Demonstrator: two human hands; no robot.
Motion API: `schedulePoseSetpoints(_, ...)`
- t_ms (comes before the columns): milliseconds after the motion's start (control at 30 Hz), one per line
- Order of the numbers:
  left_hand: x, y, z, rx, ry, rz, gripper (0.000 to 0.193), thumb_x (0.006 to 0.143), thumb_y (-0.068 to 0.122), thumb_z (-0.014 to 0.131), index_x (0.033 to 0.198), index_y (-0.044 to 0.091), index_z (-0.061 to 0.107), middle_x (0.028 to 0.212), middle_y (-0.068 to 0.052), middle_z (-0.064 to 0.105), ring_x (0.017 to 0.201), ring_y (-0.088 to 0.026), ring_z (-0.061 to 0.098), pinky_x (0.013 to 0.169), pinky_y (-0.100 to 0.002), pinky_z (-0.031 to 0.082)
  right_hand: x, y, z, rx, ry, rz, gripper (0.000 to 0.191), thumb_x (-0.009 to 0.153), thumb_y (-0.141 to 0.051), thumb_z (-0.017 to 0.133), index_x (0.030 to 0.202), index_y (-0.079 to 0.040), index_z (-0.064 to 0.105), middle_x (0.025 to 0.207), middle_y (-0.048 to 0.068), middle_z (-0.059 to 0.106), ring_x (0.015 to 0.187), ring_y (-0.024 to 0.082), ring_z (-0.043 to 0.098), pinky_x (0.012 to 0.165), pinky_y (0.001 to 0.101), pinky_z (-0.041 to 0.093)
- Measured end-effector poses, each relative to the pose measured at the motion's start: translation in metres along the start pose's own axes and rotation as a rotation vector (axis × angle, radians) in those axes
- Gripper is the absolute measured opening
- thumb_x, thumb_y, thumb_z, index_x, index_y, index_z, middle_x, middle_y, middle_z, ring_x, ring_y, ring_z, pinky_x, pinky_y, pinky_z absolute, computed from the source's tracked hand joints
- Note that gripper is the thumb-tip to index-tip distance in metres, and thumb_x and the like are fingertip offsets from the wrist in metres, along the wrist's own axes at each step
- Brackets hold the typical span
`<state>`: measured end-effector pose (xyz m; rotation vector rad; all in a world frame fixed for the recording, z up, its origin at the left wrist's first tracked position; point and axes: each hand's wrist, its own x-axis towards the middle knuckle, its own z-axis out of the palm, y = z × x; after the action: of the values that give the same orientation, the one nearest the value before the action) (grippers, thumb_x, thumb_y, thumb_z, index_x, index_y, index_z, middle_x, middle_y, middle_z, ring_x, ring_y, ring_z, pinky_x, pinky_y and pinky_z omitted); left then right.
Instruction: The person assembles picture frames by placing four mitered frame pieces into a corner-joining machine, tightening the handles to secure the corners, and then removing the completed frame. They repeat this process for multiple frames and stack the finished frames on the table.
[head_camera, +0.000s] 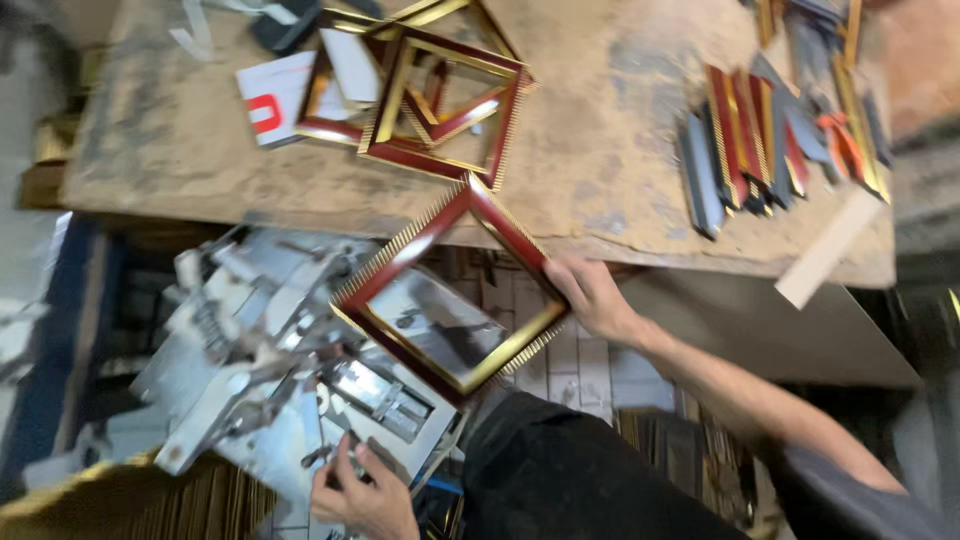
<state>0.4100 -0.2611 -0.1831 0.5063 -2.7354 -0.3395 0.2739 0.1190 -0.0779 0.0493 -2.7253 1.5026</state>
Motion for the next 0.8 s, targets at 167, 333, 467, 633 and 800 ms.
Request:
schedulePoseSetpoints(167,-0.008,-0.007,0.029,-0.069,-0.108,-0.079,0.038,0.118,0.038,0.053,0.124,0.005,0.071,0.123,-0.018,0.050,0.110,-0.031,0.050,0.097,-0.048,0.044,0.072,0.031,-0.041,-0.064,-0.163,0.329,0.044,0.105,-0.037,0.041,0.134,-0.009,0.058,0.087,0.013,0.071,0.082,0.024,0.072,0.075,0.0378,0.057)
schedulePoseSetpoints(333,-0.019,-0.013,0.026,0.080,-0.075,-0.064,0.038,0.118,0.037,0.054,0.121,0.003,0.072,0.122,-0.019,0.052,0.111,-0.033,0.053,0.096,-0.048,0.049,0.065,0.071,-0.134,-0.907,0.498,0.168,0.074,0.099,-0.048,0.079,0.144,0.005,0.052,0.126,0.024,0.059,0.118,0.039,0.055,0.094,0.0515,0.041)
schedulePoseSetpoints(467,-0.017,-0.008,0.019,0.130,-0.026,0.005,0.036,0.113,0.038,0.059,0.117,0.005,0.074,0.122,-0.020,0.051,0.107,-0.033,0.052,0.095,-0.047,0.049,0.037,0.112,-0.159,-1.327,0.572,0.053,0.078,0.085,-0.042,0.082,0.137,0.009,0.054,0.128,0.023,0.060,0.112,0.038,0.057,0.090,0.0470,0.045)
schedulePoseSetpoints(633,-0.006,0.001,0.004,0.168,-0.043,-0.031,0.030,0.108,0.036,0.063,0.113,0.009,0.075,0.112,-0.014,0.051,0.103,-0.031,0.052,0.090,-0.047,0.046,0.029,0.137,-0.143,-1.132,0.401,0.161,0.038,0.095,-0.007,0.067,0.133,-0.004,0.062,0.108,0.015,0.064,0.100,0.034,0.064,0.078,0.0457,0.054)
schedulePoseSetpoints(800,-0.004,0.008,-0.003,0.069,0.038,-0.008,0.024,0.107,0.034,0.066,0.113,0.013,0.075,0.112,-0.011,0.051,0.105,-0.030,0.051,0.092,-0.044,0.042,0.043,0.137,-0.155,-1.124,0.377,0.210,0.032,0.086,-0.013,0.072,0.112,0.002,0.062,0.097,0.021,0.065,0.083,0.040,0.068,0.067,0.0498,0.055)
